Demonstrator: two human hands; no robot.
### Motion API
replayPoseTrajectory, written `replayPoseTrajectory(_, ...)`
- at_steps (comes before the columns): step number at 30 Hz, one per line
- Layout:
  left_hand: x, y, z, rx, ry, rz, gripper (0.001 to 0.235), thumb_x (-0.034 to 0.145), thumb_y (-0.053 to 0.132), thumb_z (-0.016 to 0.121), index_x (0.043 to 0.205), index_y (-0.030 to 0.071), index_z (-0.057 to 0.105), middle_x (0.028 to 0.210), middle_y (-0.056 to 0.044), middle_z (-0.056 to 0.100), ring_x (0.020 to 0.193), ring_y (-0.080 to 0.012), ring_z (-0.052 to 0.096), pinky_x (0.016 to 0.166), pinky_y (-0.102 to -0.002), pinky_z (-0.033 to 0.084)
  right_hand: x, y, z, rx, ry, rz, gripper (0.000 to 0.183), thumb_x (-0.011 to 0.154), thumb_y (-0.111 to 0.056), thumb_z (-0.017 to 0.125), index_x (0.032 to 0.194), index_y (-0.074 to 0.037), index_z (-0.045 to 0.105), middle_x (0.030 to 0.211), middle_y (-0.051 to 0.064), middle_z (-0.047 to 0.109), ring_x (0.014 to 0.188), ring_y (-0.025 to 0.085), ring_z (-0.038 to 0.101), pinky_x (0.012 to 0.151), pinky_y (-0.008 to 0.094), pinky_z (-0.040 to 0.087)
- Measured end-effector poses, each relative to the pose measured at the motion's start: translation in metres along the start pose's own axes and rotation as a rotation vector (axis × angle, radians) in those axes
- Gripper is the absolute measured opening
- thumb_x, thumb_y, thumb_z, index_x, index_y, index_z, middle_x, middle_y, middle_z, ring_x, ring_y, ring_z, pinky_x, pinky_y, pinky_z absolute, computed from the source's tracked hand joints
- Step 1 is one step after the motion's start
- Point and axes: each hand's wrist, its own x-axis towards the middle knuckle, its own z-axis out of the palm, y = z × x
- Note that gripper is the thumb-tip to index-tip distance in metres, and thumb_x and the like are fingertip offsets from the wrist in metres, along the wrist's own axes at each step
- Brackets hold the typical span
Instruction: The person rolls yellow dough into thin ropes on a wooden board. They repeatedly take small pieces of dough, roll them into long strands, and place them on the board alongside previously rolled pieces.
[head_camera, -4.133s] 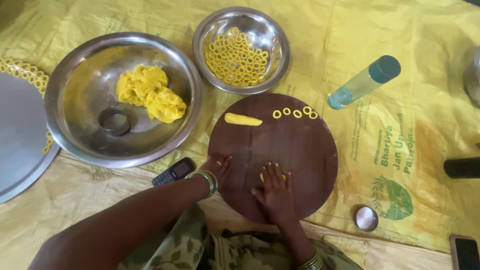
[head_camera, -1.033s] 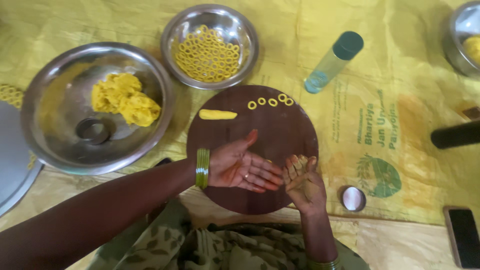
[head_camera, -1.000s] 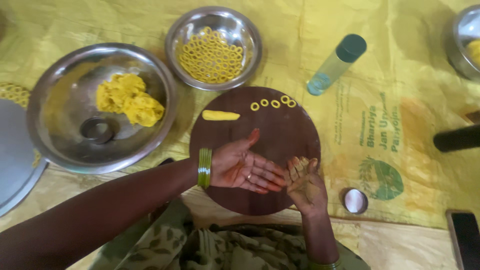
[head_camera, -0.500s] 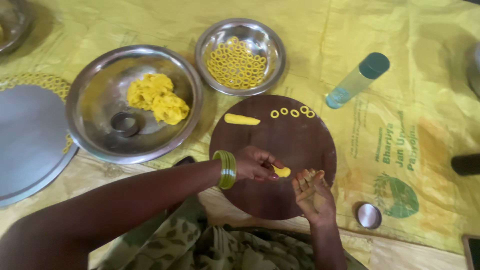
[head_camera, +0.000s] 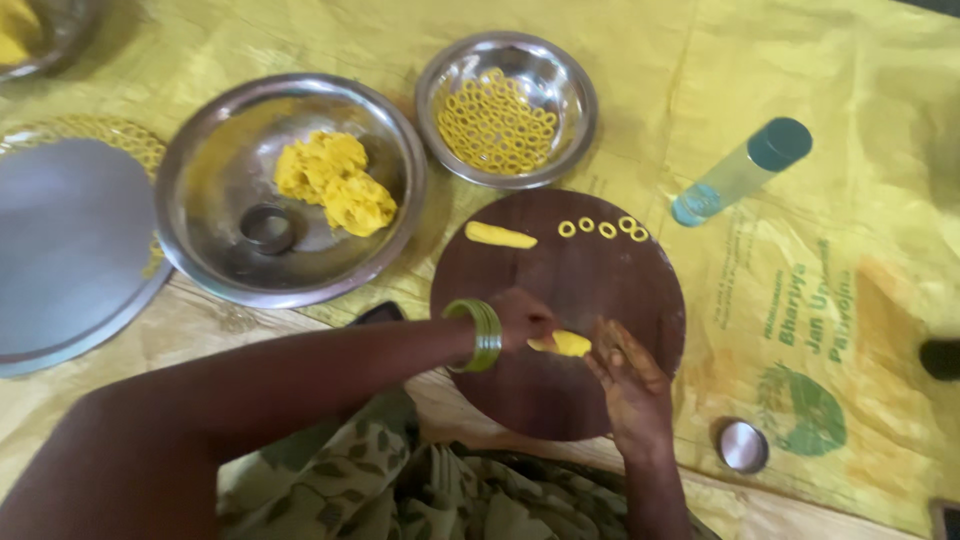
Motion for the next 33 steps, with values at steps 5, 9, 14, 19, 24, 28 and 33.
replayPoseTrajectory(5, -0.009, 0.005, -0.048, 0.548, 0.155, -0.192, 0.028, 0.087, 0.039, 0.075, 0.105, 0.018, 0.079, 0.099, -0.008, 0.078, 0.093, -0.0253, 0.075, 0.084, -0.042, 0.059, 0.004, 0.006, 0.009, -0.287, 0.02, -0.078, 0.069, 0.095, -0.01, 0.065, 0.156, 0.001, 0.036, 0.167, 0.015, 0.035, 0.153, 0.027, 0.036, 0.118, 0.042, 0.036)
replayPoseTrajectory(9, -0.009, 0.022, -0.093, 0.983, -0.038, -0.188, 0.066, 0.091, 0.056, 0.074, 0.14, 0.013, 0.059, 0.107, -0.015, 0.076, 0.112, -0.0333, 0.068, 0.121, -0.061, 0.026, 0.007, 0.023, 0.007, -0.433, 0.1, -0.104, 0.066, 0.099, -0.02, 0.063, 0.156, 0.003, 0.038, 0.165, 0.016, 0.039, 0.153, 0.024, 0.037, 0.121, 0.037, 0.032)
replayPoseTrajectory(14, 0.021, -0.004, -0.107, 1.392, -0.378, -0.187, 0.047, 0.083, 0.032, 0.081, 0.127, 0.017, 0.074, 0.136, -0.01, 0.067, 0.135, -0.0287, 0.056, 0.107, -0.049, 0.042, 0.022, 0.049, 0.003, -0.864, 0.247, 0.107, 0.079, 0.097, -0.034, 0.071, 0.164, -0.005, 0.044, 0.132, 0.039, 0.058, 0.119, 0.052, 0.048, 0.117, 0.041, 0.043)
replayPoseTrajectory(19, 0.071, -0.053, -0.069, 1.393, -0.081, -0.059, 0.072, 0.077, 0.036, 0.08, 0.141, 0.009, 0.06, 0.147, -0.013, 0.056, 0.14, -0.035, 0.048, 0.107, -0.06, 0.039, 0.044, 0.06, -0.01, -1.146, 0.08, -0.24, 0.079, 0.093, -0.037, 0.072, 0.152, 0.006, 0.043, 0.156, 0.029, 0.045, 0.148, 0.037, 0.039, 0.121, 0.043, 0.028)
replayPoseTrajectory(24, 0.09, -0.084, -0.043, 0.998, 0.349, -0.278, 0.052, 0.097, 0.024, 0.056, 0.146, 0.01, 0.047, 0.148, -0.018, 0.05, 0.135, -0.0343, 0.049, 0.101, -0.062, 0.039, 0.045, 0.062, -0.019, -1.076, 0.148, -0.225, 0.073, 0.099, -0.035, 0.066, 0.154, 0.006, 0.04, 0.16, 0.027, 0.042, 0.156, 0.037, 0.029, 0.124, 0.043, 0.023)
replayPoseTrajectory(28, 0.097, -0.109, -0.042, 0.838, 0.287, -0.346, 0.041, 0.111, 0.02, 0.044, 0.151, 0.014, 0.051, 0.15, -0.014, 0.055, 0.139, -0.0317, 0.055, 0.111, -0.06, 0.042, 0.041, 0.066, -0.032, -1.038, 0.164, -0.159, 0.072, 0.1, -0.035, 0.062, 0.155, 0.005, 0.038, 0.162, 0.025, 0.04, 0.156, 0.035, 0.027, 0.124, 0.042, 0.022)
replayPoseTrajectory(33, 0.108, -0.107, -0.055, 0.993, 0.529, -0.138, 0.059, 0.104, 0.027, 0.047, 0.162, 0.018, 0.038, 0.159, -0.005, 0.045, 0.147, -0.024, 0.043, 0.117, -0.065, 0.031, 0.052, 0.07, -0.031, -0.98, 0.147, -0.128, 0.074, 0.099, -0.033, 0.062, 0.155, 0.005, 0.035, 0.163, 0.024, 0.036, 0.158, 0.034, 0.019, 0.122, 0.042, 0.018)
